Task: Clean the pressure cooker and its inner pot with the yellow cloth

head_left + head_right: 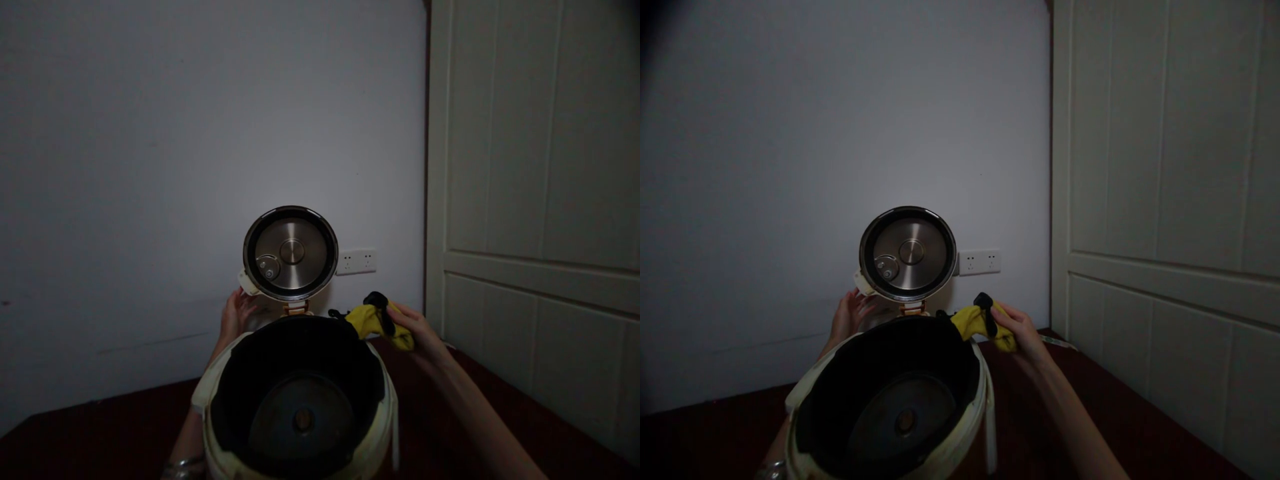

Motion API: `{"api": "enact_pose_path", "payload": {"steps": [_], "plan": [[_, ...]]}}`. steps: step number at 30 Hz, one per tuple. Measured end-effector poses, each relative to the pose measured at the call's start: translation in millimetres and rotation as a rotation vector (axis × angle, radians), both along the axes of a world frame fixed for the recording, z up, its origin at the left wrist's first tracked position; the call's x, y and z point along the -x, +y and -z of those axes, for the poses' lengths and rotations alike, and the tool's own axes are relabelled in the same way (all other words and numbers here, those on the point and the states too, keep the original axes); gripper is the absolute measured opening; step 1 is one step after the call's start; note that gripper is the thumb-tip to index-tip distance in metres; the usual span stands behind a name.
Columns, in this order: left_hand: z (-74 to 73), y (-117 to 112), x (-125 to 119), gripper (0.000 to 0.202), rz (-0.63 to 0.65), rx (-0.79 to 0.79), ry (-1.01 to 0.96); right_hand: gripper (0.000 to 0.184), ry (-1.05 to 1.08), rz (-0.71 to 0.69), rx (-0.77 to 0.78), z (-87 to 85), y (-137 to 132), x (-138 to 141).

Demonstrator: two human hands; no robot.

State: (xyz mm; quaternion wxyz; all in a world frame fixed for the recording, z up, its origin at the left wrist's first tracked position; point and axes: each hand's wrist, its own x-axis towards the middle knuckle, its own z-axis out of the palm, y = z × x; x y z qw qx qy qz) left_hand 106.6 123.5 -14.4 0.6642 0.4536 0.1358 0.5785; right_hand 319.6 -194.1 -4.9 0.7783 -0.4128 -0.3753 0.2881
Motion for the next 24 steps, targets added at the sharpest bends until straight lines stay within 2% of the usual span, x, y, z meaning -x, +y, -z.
{"api": "enact_pose_path", "payload": {"steps": [2, 5, 9, 10, 14, 16, 19, 24], "plan": [[-0.1, 0.9, -0.7, 0.024, -0.064, -0.004, 0.029, 0.037, 0.007, 0.017, -0.005, 0.5, -1.5, -4.8], [-0.3, -1.0, -1.5, 0.025, -0.090, -0.010, 0.037, 0.036, 0.023, 0.098, -0.033, -1.1, -4.3, -11.7], [-3.3, -6.0, 7.5, 0.022, -0.155, 0.075, 0.039, 0.034, 0.038, 0.175, -0.057, -3.2, -7.9, -17.0], [-5.4, -7.7, 13.6, 0.020, -0.145, 0.098, 0.033, 0.034, 0.040, 0.188, -0.067, -3.6, -8.7, -17.1], [-21.3, -21.2, 51.8, 0.024, 0.030, 0.222, -0.089, 0.033, 0.015, 0.272, -0.129, -7.2, -12.7, -12.1], [-32.7, -35.2, 71.7, 0.025, -0.041, 0.285, -0.209, 0.035, 0.003, 0.317, -0.151, -10.9, -16.1, -6.2], [-49.0, -66.8, 90.9, 0.021, -0.231, 0.281, -0.343, 0.036, -0.018, 0.369, -0.182, -18.3, -23.6, 5.7], [-63.5, -127.4, 96.1, 0.013, -0.328, 0.017, -0.260, 0.032, -0.064, 0.373, -0.250, -31.3, -44.3, 29.3]]}}
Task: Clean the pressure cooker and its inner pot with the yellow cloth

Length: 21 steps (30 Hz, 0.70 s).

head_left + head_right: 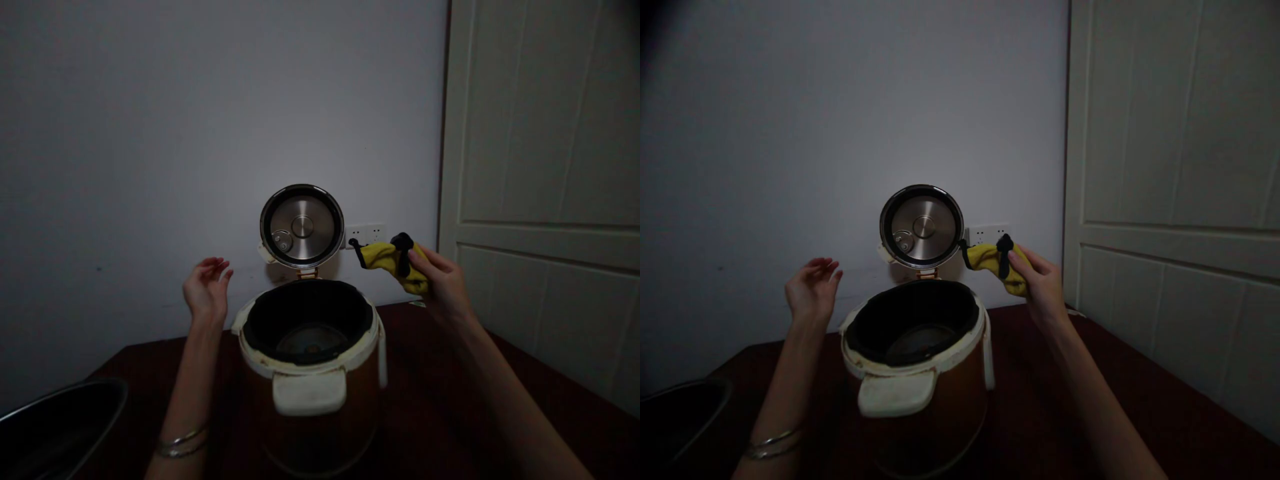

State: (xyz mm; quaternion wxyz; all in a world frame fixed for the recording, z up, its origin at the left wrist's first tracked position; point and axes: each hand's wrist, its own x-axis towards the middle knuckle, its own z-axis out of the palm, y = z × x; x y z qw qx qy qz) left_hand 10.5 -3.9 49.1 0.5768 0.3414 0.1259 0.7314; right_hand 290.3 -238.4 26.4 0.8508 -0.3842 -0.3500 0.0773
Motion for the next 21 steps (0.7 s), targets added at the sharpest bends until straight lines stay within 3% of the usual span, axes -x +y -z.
{"api": "enact_pose_path", "payload": {"steps": [6, 11, 15, 17, 19, 21], "plan": [[-4.1, -38.4, 6.0, 0.009, -0.073, -0.170, 0.205, 0.035, -0.211, 0.108, 0.090, -3.7, -34.4, 25.6], [1.7, -52.0, 15.5, 0.008, -0.067, -0.192, 0.269, 0.019, -0.633, 0.318, 0.110, 8.7, -58.0, 57.8], [18.1, -60.4, 23.5, 0.007, -0.060, -0.214, 0.343, 0.035, -1.082, 0.473, -0.061, 47.8, -73.0, 84.8], [28.4, -60.6, 28.3, 0.008, -0.096, -0.224, 0.403, 0.043, -1.438, 0.439, -0.090, 78.7, -75.8, 92.4], [38.0, -57.5, 32.8, 0.010, -0.141, -0.224, 0.461, 0.037, -1.812, 0.366, -0.049, 109.2, -72.8, 96.7], [45.9, -52.5, 36.4, 0.013, -0.165, -0.220, 0.514, 0.034, -1.944, 0.344, -0.034, 131.5, -63.6, 100.6]]}}
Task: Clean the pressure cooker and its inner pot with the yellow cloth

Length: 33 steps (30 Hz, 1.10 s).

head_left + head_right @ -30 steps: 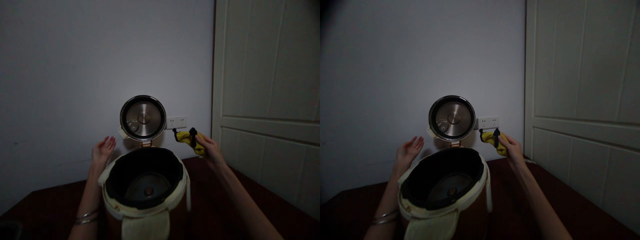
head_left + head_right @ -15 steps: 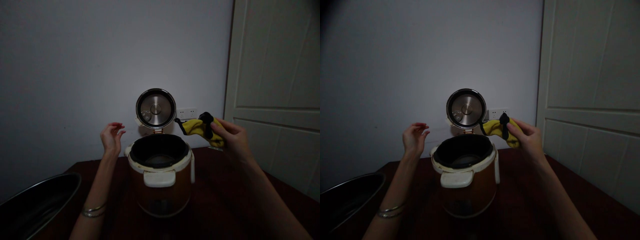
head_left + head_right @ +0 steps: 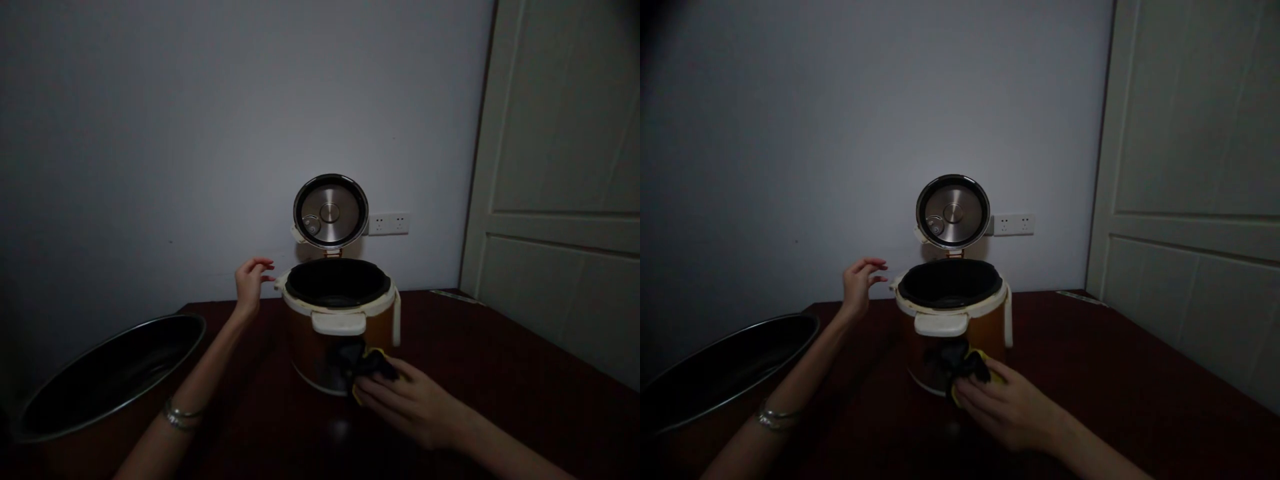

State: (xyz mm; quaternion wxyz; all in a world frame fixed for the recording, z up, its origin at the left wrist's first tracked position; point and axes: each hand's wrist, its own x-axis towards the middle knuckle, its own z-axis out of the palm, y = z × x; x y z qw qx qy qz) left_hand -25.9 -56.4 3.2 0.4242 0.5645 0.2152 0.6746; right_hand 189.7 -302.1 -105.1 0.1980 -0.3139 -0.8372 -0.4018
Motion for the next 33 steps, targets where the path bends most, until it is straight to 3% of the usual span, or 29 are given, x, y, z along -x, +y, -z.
{"api": "enact_pose_path", "payload": {"steps": [3, 6, 10, 15, 18, 20, 22, 25, 29, 33], "plan": [[8.6, 6.6, 2.8, 0.016, 0.009, 0.017, 0.080, 0.034, 0.000, -0.001, -0.063, 10.2, 22.5, 12.7], [14.8, 8.2, 3.5, 0.017, 0.030, 0.023, 0.135, 0.031, 0.037, 0.023, -0.118, 2.0, 50.5, 40.0], [21.1, 5.8, 3.9, 0.016, 0.050, 0.023, 0.161, 0.026, 0.063, 0.167, -0.076, -1.5, 90.4, 89.2], [23.1, 9.5, 5.9, 0.019, -0.020, -0.001, 0.226, 0.026, -0.059, 0.307, 0.006, 33.0, 122.0, 127.5], [21.5, 19.1, 8.2, 0.021, -0.050, 0.062, 0.274, 0.018, -0.114, 0.312, 0.116, 58.2, 120.0, 126.7], [21.4, 27.1, 10.0, 0.020, -0.040, 0.123, 0.302, 0.014, -0.097, 0.281, 0.134, 66.0, 112.2, 119.8], [23.4, 34.5, 11.3, 0.018, -0.002, 0.167, 0.335, 0.013, -0.060, 0.254, 0.111, 62.5, 104.3, 113.1], [30.5, 42.2, 10.0, 0.016, 0.086, 0.233, 0.392, 0.018, -0.011, 0.271, 0.055, 39.3, 104.8, 113.9], [40.3, 47.8, 2.6, 0.018, 0.180, 0.299, 0.440, 0.027, 0.056, 0.393, 0.087, 3.3, 138.6, 138.8], [44.4, 50.8, -1.0, 0.026, 0.200, 0.305, 0.459, 0.027, 0.038, 0.532, 0.226, -4.8, 175.1, 164.3]]}}
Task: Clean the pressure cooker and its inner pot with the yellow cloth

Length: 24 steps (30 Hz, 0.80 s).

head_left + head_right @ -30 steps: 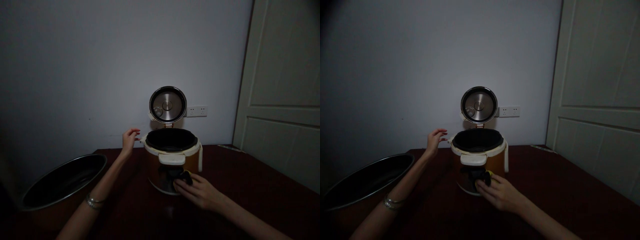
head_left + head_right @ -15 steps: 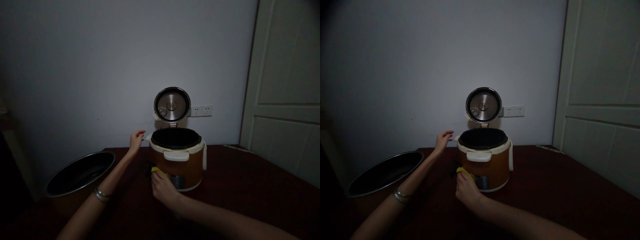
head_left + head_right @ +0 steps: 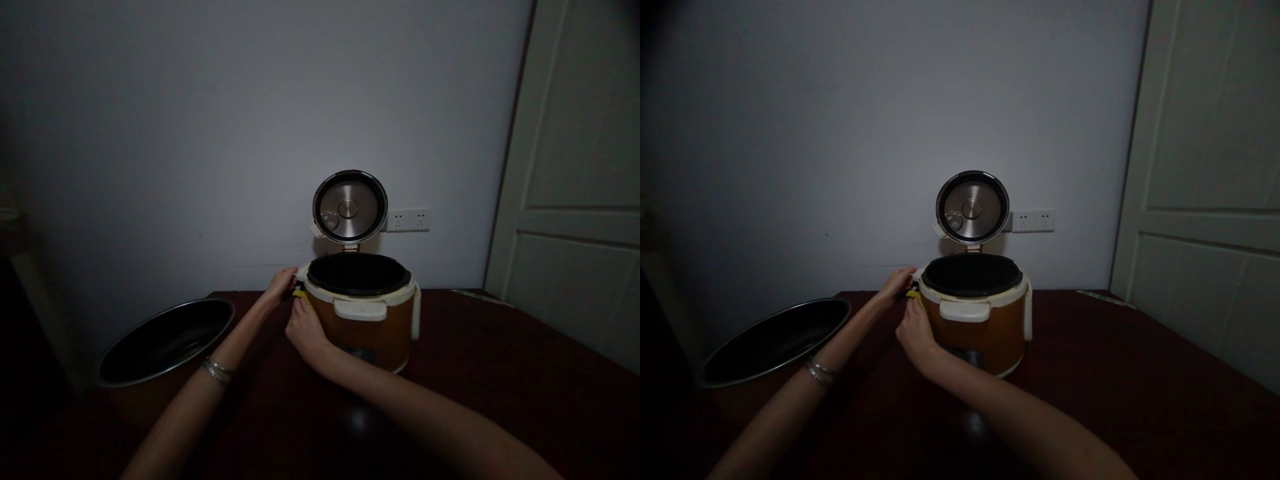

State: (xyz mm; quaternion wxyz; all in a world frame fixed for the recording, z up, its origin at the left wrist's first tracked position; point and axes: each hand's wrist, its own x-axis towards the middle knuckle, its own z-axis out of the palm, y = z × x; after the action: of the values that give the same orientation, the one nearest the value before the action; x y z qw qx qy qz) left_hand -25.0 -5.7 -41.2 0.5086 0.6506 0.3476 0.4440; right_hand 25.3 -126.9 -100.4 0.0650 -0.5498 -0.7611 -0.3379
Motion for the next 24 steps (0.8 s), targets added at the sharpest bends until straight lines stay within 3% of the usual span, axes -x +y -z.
{"api": "enact_pose_path", "payload": {"steps": [5, 11, 17, 21, 24], "plan": [[0.4, 0.6, 3.2, 0.023, 0.048, -0.023, 0.000, 0.021, -0.046, -0.045, 0.063, 31.2, -10.1, -3.5], [4.3, 2.2, 2.4, 0.022, 0.043, -0.070, -0.020, 0.013, -0.132, -0.332, -0.044, 66.8, -65.8, -56.3], [10.3, -2.6, -1.1, 0.026, 0.024, -0.119, -0.054, 0.026, -0.117, -0.580, -0.123, 65.7, -121.8, -141.1], [14.3, -3.2, -6.0, 0.027, 0.044, -0.128, -0.072, 0.027, -0.113, -0.548, -0.166, 66.5, -147.7, -197.1], [18.0, -2.4, -11.7, 0.025, 0.030, -0.129, -0.096, 0.026, -0.125, -0.490, -0.254, 68.4, -154.8, -222.5]]}}
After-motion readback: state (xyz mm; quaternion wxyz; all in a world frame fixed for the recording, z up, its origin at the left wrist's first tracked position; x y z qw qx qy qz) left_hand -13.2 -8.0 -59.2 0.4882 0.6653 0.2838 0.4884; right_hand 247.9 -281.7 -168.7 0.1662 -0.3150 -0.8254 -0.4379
